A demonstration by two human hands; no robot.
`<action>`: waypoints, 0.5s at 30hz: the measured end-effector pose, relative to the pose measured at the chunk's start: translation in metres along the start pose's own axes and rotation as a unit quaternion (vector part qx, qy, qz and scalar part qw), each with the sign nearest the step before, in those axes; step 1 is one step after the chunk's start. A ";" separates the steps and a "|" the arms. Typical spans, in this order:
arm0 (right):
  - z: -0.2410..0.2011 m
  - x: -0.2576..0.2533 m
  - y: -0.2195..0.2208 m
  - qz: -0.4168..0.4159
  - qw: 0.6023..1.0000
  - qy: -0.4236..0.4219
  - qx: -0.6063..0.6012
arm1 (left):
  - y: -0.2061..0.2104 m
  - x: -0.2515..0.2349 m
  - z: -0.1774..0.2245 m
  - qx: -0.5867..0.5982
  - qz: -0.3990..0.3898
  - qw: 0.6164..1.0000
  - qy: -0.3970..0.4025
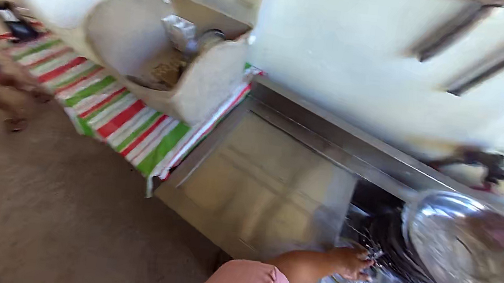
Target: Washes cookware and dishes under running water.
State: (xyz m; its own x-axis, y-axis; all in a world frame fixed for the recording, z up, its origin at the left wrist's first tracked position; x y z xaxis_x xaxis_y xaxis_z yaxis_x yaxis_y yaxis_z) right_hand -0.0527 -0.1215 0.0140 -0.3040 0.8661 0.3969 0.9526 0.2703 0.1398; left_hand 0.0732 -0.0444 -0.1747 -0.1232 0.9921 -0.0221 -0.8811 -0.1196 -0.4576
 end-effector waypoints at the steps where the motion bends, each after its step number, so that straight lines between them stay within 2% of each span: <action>1: 0.000 0.003 0.002 0.024 0.999 0.009 0.030 | 0.007 -0.010 0.017 0.117 0.006 0.993 0.011; 3: 0.001 0.010 0.002 0.091 0.991 0.018 0.091 | -0.009 -0.018 0.034 0.290 0.029 0.956 -0.029; 5: 0.002 0.014 0.010 0.102 0.984 0.015 0.144 | -0.054 -0.008 0.031 0.445 0.076 0.879 -0.151; 7: 0.003 0.023 0.030 0.090 0.978 0.007 0.186 | -0.098 0.008 0.008 0.557 0.137 0.781 -0.246; 9: 0.008 0.032 0.055 0.066 0.972 -0.006 0.225 | -0.134 0.021 -0.030 0.592 0.207 0.728 -0.276; 10: 0.011 0.035 0.070 0.049 0.966 -0.022 0.254 | -0.151 0.028 -0.047 0.592 0.232 0.723 -0.269; 12: 0.015 0.040 0.101 0.007 0.945 -0.076 0.320 | -0.177 0.039 -0.084 0.552 0.287 0.741 -0.251; 13: 0.017 0.042 0.116 -0.011 0.926 -0.111 0.360 | -0.189 0.047 -0.097 0.504 0.302 0.769 -0.253; 15: 0.018 0.052 0.146 -0.039 0.877 -0.183 0.442 | -0.216 0.070 -0.097 0.332 0.279 0.853 -0.290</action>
State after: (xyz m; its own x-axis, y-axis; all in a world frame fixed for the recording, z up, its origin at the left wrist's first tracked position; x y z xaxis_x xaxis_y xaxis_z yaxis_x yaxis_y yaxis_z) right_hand 0.0710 -0.0292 0.0388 -0.4979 0.8639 0.0762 0.6166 0.4144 -0.6694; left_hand 0.2994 0.0544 -0.1630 -0.6436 0.6126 0.4588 -0.6527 -0.7524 0.0890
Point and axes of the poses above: each hand's wrist, its own x-axis away from the middle knuckle, its own y-axis out of the palm, z = x × y, the point moved 8 cm from there along -x, towards the middle knuckle, and after that the axes turned 14 degrees about x, right-handed, at the moved point
